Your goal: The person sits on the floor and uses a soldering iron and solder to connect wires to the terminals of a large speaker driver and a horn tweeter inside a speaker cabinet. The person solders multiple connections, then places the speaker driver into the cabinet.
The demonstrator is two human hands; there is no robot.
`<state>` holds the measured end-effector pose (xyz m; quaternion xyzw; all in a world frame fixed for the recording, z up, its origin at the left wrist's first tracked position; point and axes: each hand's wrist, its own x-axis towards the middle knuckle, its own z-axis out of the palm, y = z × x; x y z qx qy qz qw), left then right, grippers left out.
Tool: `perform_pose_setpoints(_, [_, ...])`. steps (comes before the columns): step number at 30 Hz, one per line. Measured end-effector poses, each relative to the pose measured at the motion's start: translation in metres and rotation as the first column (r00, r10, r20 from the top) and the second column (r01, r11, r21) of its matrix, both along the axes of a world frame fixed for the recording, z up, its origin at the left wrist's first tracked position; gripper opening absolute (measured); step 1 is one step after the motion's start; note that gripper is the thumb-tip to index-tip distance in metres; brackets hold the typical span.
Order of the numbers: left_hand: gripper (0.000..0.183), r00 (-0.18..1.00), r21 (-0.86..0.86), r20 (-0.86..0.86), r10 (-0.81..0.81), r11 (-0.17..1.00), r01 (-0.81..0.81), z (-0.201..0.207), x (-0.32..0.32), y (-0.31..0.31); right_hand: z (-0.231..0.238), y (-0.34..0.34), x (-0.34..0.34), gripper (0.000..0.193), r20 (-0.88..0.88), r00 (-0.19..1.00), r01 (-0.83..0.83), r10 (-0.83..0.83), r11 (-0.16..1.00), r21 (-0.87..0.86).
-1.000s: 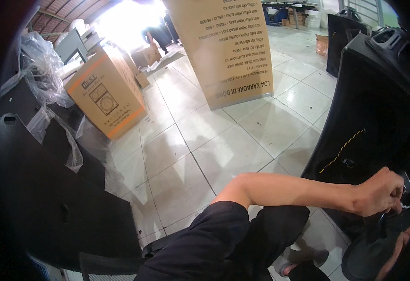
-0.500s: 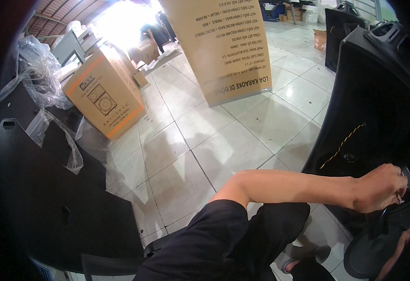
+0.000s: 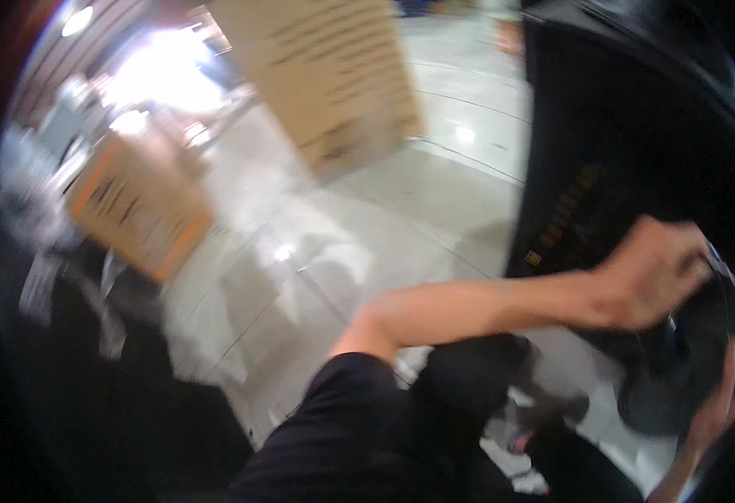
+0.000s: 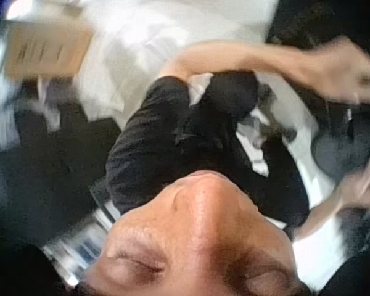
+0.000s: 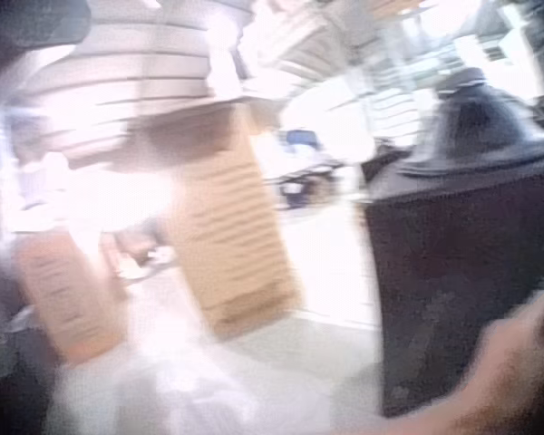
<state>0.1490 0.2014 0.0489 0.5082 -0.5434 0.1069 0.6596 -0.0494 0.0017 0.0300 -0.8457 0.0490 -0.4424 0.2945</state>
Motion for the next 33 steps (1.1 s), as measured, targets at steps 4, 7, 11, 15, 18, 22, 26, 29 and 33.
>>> perform_pose_setpoints(4, [0.019,0.957,0.37,-0.277,-0.082,0.91,0.185,0.011,0.015,0.033,0.035,0.05,0.033,0.018,-0.108,0.993,-0.042,0.05,0.997,0.07])
perform_pose_setpoints(7, [0.018,0.937,0.291,-0.301,-0.179,0.918,0.269,0.018,0.013,0.025,0.042,0.05,0.024,0.012,0.092,0.989,-0.135,0.114,0.953,0.27])
perform_pose_setpoints(11, [0.02,0.912,0.301,-0.37,-0.178,0.906,0.298,0.02,0.009,0.021,0.036,0.047,0.023,0.012,0.136,0.982,-0.176,0.133,0.909,0.377])
perform_pose_setpoints(15, [0.018,0.901,0.325,-0.408,-0.148,0.898,0.295,0.017,0.013,0.022,0.035,0.049,0.025,0.011,0.158,0.979,-0.18,0.13,0.912,0.368])
perform_pose_setpoints(18, [0.018,0.924,0.324,-0.333,-0.185,0.898,0.297,0.017,0.016,0.025,0.037,0.05,0.023,0.011,0.152,0.982,-0.159,0.109,0.915,0.371])
perform_pose_setpoints(22, [0.022,0.944,0.469,0.039,-0.328,0.84,0.272,0.016,0.027,0.029,0.039,0.042,0.022,0.01,0.226,0.962,-0.232,0.153,0.897,0.377])
perform_pose_setpoints(26, [0.019,0.867,0.289,0.494,0.07,0.927,-0.24,0.011,0.02,0.024,0.043,0.046,0.015,0.009,0.168,0.965,-0.237,0.2,0.94,0.244])
perform_pose_setpoints(29, [0.018,0.988,0.365,0.095,0.121,0.919,-0.148,0.004,0.015,0.017,0.041,0.045,0.017,0.008,0.153,0.952,-0.276,0.264,0.959,0.067])
perform_pose_setpoints(33, [0.021,0.993,0.424,-0.118,-0.006,0.904,0.056,0.003,0.016,0.015,0.037,0.046,0.019,0.007,0.133,0.967,-0.231,0.217,0.968,0.096])
